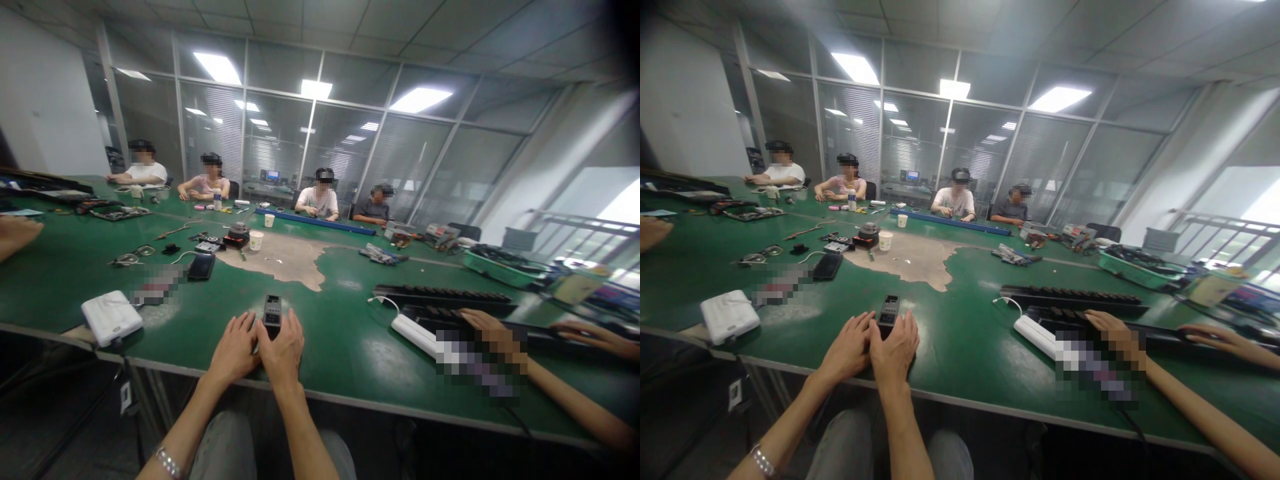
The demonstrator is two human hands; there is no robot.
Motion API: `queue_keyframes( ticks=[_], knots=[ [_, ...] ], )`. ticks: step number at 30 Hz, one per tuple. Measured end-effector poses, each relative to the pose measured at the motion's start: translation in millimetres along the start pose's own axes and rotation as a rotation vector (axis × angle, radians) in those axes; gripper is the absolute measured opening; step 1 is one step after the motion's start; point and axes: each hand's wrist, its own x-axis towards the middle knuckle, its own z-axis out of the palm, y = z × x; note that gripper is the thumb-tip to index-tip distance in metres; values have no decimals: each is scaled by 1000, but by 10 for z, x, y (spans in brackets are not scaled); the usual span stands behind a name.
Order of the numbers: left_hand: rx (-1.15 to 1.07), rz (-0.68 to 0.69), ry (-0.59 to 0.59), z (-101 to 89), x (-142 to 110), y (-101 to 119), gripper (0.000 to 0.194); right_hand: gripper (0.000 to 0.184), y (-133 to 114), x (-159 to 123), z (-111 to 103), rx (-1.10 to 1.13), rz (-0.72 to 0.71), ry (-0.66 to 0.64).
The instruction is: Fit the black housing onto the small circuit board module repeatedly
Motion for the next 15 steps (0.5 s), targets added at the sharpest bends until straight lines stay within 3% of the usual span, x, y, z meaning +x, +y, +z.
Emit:
queue_keyframes(
  ticks=[5, 9, 15],
  knots=[
    [-20, 15, 52, 37, -1, -7, 67, 61, 6, 224, -258, 58, -64, 116],
    [-21, 6, 67, 57, 7, -1, 70, 61, 317, 273, -397, 38, -57, 156],
    [9, 2, 74, 78, 5, 9, 73, 60, 765, 89, -350, -49, 26, 80]
  ],
)
